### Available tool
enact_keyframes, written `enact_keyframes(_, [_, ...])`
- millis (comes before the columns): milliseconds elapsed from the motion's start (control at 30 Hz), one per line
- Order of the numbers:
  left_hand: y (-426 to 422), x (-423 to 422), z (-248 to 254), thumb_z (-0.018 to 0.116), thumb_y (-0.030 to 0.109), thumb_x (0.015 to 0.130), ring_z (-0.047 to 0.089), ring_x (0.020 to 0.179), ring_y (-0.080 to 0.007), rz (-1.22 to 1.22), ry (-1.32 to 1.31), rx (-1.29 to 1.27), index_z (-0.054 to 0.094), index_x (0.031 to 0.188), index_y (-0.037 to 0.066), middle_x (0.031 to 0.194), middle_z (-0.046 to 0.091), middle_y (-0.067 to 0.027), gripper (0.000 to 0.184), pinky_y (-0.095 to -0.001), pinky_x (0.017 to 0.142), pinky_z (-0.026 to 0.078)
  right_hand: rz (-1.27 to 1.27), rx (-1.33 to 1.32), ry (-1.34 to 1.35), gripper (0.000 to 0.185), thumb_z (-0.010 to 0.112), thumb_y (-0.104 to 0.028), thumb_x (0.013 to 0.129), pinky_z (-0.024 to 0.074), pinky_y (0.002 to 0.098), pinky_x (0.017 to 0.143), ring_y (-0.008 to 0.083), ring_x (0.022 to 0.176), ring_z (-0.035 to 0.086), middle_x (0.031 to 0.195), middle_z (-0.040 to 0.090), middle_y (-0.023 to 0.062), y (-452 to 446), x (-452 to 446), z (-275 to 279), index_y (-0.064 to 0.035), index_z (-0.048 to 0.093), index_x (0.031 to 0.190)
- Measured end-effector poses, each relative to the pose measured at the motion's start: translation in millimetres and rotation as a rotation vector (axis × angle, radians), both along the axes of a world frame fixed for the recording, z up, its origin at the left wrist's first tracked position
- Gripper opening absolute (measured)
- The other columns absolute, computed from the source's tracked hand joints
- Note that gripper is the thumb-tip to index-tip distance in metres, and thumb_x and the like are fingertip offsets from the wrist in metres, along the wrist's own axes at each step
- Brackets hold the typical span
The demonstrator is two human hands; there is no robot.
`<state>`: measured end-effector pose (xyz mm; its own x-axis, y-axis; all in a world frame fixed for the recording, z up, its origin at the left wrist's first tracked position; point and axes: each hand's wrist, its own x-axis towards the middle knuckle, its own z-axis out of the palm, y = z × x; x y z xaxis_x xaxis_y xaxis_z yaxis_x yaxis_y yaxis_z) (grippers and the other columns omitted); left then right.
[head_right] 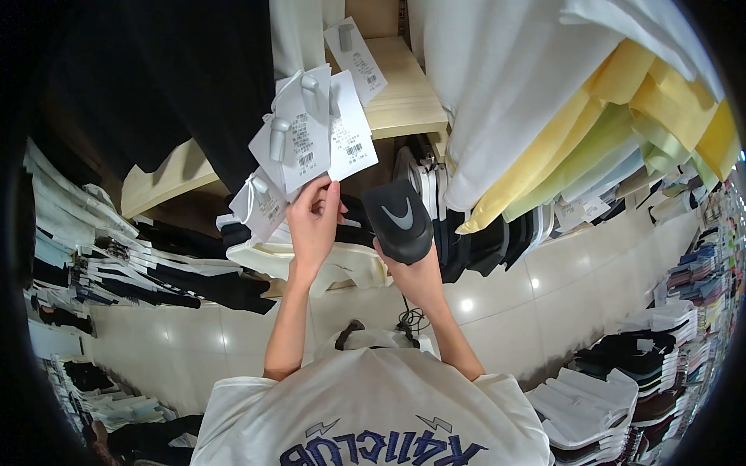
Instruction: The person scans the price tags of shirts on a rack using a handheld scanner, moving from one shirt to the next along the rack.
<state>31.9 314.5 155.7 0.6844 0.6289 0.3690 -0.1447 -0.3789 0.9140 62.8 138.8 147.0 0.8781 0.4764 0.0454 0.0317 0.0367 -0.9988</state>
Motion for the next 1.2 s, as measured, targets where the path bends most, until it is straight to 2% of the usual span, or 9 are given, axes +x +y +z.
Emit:
enact_keyframes(367, [-31.9, 7.7, 28.3, 0.061, 0.016, 0.099, 0.057, 0.054, -0.0069, -0.076, 0.007, 0.070, 0.067, 0.091, -0.002, 0.061, 0.062, -0.0022, 0.021, -0.0218, 0.050, 0.043, -0.027, 0.054, 0.030, 0.016, 0.073, -0.010, 0.088, 0.0405, 0.0247, 0.052, 0.0056, 0.057, 0.050, 0.068, 0.059, -0.0027, -16.7, 5.4, -6.8, 0.0001, 0.065, 0.098])
enact_keyframes(533, [-40.5, 56.1, 63.9, 0.054, 0.016, 0.103, 0.060, 0.058, -0.0081, -0.265, -0.126, 0.015, 0.066, 0.115, -0.003, 0.088, 0.070, -0.0075, 0.025, -0.0223, 0.052, 0.046, -0.051, 0.090, 0.049, 0.017, 0.074, -0.011, 0.088, 0.0405, 0.0244, 0.052, 0.0055, 0.056, 0.050, 0.068, 0.059, -0.0027, -22.6, 9.4, -14.2, 0.0001, 0.065, 0.097])
enact_keyframes(600, [-36.4, 81.1, 73.4, 0.051, 0.018, 0.104, 0.062, 0.060, -0.0101, -0.369, -0.163, -0.104, 0.056, 0.132, -0.003, 0.116, 0.067, -0.0121, 0.036, -0.0229, 0.054, 0.048, -0.057, 0.107, 0.046, 0.018, 0.074, -0.012, 0.088, 0.0405, 0.0243, 0.052, 0.0055, 0.056, 0.050, 0.068, 0.059, -0.0026, -24.9, 11.0, -14.1, 0.0001, 0.065, 0.097])
enact_keyframes(700, [-24.8, 104.9, 70.1, 0.050, 0.018, 0.104, 0.064, 0.063, -0.0126, -0.318, -0.178, -0.132, 0.046, 0.143, -0.003, 0.138, 0.055, -0.0139, 0.044, -0.0241, 0.056, 0.051, -0.059, 0.133, 0.068, 0.018, 0.074, -0.011, 0.088, 0.0406, 0.0247, 0.051, 0.0055, 0.055, 0.050, 0.069, 0.059, -0.0026, -30.4, 12.9, -12.1, 0.0000, 0.065, 0.098])
enact_keyframes(767, [-15.1, 106.2, 65.7, 0.053, 0.020, 0.103, 0.065, 0.066, -0.0141, -0.282, -0.185, -0.106, 0.042, 0.146, -0.003, 0.139, 0.053, -0.0135, 0.050, -0.0247, 0.059, 0.053, -0.019, 0.058, 0.090, 0.019, 0.074, -0.010, 0.088, 0.0433, 0.0252, 0.056, 0.0059, 0.060, 0.053, 0.074, 0.062, -0.0017, -34.6, 15.6, -12.2, 0.0003, 0.065, 0.102])
enact_keyframes(833, [-11.4, 98.3, 67.9, 0.059, 0.022, 0.100, 0.064, 0.065, -0.0138, -0.009, -0.080, 0.206, 0.043, 0.145, -0.003, 0.129, 0.058, -0.0124, 0.054, -0.0250, 0.060, 0.052, -0.022, 0.088, 0.061, 0.020, 0.073, -0.010, 0.088, 0.0443, 0.0253, 0.059, 0.0062, 0.062, 0.054, 0.076, 0.063, -0.0014, -33.6, 18.1, -14.3, 0.0004, 0.064, 0.103])
enact_keyframes(1000, [3.2, 89.4, 79.0, 0.065, 0.023, 0.094, 0.061, 0.072, -0.0221, 0.276, -0.027, 0.605, 0.062, 0.128, 0.006, 0.122, 0.062, -0.0159, 0.038, -0.0329, 0.070, 0.050, -0.036, 0.136, -0.030, 0.021, 0.073, -0.009, 0.088, 0.0458, 0.0253, 0.066, 0.0068, 0.069, 0.056, 0.081, 0.065, -0.0002, -27.9, 21.6, -24.7, 0.0006, 0.065, 0.106])
enact_keyframes(1100, [15.4, 95.0, 78.1, 0.063, 0.023, 0.094, 0.061, 0.072, -0.0241, 0.258, -0.020, 0.699, 0.063, 0.126, 0.003, 0.122, 0.064, -0.0173, 0.037, -0.0341, 0.070, 0.050, -0.042, 0.133, -0.024, 0.022, 0.073, -0.010, 0.088, 0.0452, 0.0253, 0.064, 0.0067, 0.068, 0.056, 0.081, 0.065, -0.0002, -25.2, 22.3, -25.1, 0.0003, 0.065, 0.106])
enact_keyframes(1200, [28.3, 105.2, 76.7, 0.063, 0.022, 0.094, 0.063, 0.073, -0.0263, 0.152, -0.061, 0.741, 0.063, 0.123, 0.000, 0.118, 0.067, -0.0181, 0.036, -0.0344, 0.069, 0.049, -0.009, 0.101, -0.017, 0.013, 0.071, -0.006, 0.090, 0.0419, 0.0248, 0.050, 0.0064, 0.054, 0.050, 0.068, 0.058, -0.0019, -25.0, 22.1, -15.8, -0.0011, 0.062, 0.098])
